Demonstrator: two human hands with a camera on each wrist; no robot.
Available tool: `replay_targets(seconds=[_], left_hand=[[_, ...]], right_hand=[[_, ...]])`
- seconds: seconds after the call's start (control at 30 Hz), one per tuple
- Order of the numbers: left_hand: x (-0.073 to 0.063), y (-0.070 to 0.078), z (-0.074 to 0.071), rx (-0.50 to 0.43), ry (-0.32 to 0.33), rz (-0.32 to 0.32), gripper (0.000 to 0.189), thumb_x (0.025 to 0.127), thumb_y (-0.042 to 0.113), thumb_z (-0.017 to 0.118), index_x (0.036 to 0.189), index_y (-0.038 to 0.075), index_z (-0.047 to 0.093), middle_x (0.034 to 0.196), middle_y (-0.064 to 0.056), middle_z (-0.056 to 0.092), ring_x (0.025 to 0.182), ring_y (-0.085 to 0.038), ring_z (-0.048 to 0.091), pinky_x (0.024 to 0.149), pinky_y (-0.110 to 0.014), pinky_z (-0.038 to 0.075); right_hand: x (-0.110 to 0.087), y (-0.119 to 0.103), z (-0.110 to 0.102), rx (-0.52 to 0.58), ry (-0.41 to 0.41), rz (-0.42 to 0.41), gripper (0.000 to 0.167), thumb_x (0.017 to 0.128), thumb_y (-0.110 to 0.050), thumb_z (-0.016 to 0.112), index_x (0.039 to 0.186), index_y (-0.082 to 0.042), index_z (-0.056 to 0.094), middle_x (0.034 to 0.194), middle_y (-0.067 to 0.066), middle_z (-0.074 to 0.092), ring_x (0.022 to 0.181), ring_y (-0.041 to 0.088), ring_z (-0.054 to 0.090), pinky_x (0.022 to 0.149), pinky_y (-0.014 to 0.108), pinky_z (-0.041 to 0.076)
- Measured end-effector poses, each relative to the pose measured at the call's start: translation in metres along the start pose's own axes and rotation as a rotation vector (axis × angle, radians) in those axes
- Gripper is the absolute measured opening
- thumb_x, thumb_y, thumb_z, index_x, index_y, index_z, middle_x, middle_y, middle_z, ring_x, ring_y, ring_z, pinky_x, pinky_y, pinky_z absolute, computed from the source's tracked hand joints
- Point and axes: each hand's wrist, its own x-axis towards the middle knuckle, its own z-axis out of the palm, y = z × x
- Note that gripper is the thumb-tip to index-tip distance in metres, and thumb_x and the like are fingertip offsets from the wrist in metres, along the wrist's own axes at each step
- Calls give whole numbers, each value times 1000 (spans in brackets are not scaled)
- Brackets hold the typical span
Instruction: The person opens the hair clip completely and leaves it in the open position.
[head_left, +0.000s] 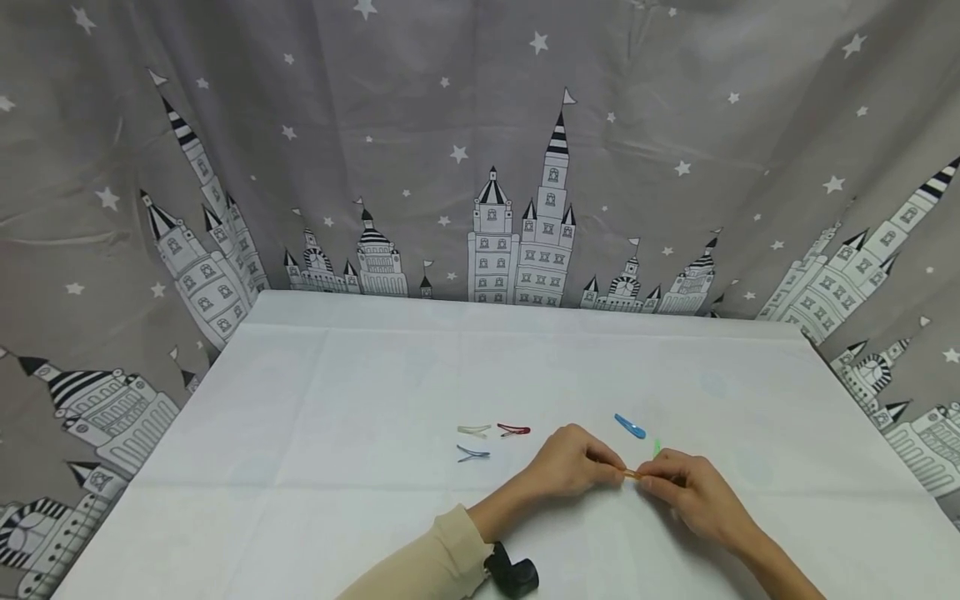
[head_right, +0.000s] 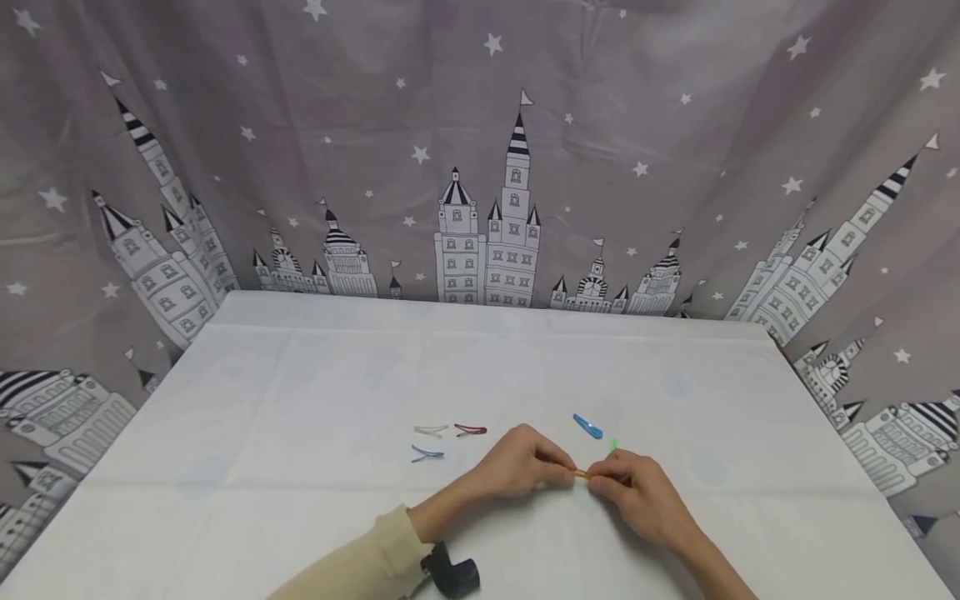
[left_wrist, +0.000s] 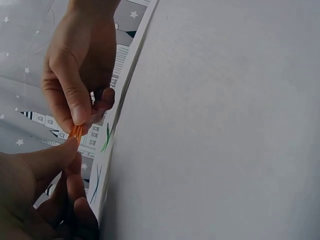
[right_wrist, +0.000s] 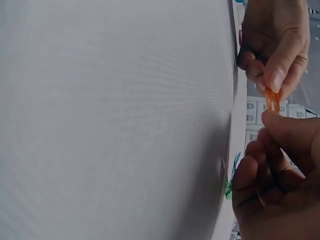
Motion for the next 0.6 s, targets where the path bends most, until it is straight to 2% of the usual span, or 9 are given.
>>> replay_targets(seconds=[0.17,0.4,0.6], left_hand=[[-12,7,-9,-2,13,1,5,84,13,79,88,12,81,83,11,74,70,6,55,62,-16,44],[-34,12,-29,-40,63,13,5,86,13,77,89,13,81,81,14,72,72,4,58,65,-19,47],[-52,11,-49,-98,122,-24,6,87,13,76,90,12,81,84,9,73,78,-1,64,69,-22,51]], right_hand=[[2,-10,5,37,19,-64,12,93,-6,67,97,-12,76,87,-5,68,74,9,57,64,25,48],[12,-29,16,151,11,-61,11,96,-9,65,97,-11,75,95,2,70,84,13,61,72,27,51],[25,-45,29,232,-18,-114,11,96,-7,63,101,-6,73,100,8,70,94,22,64,83,29,51]])
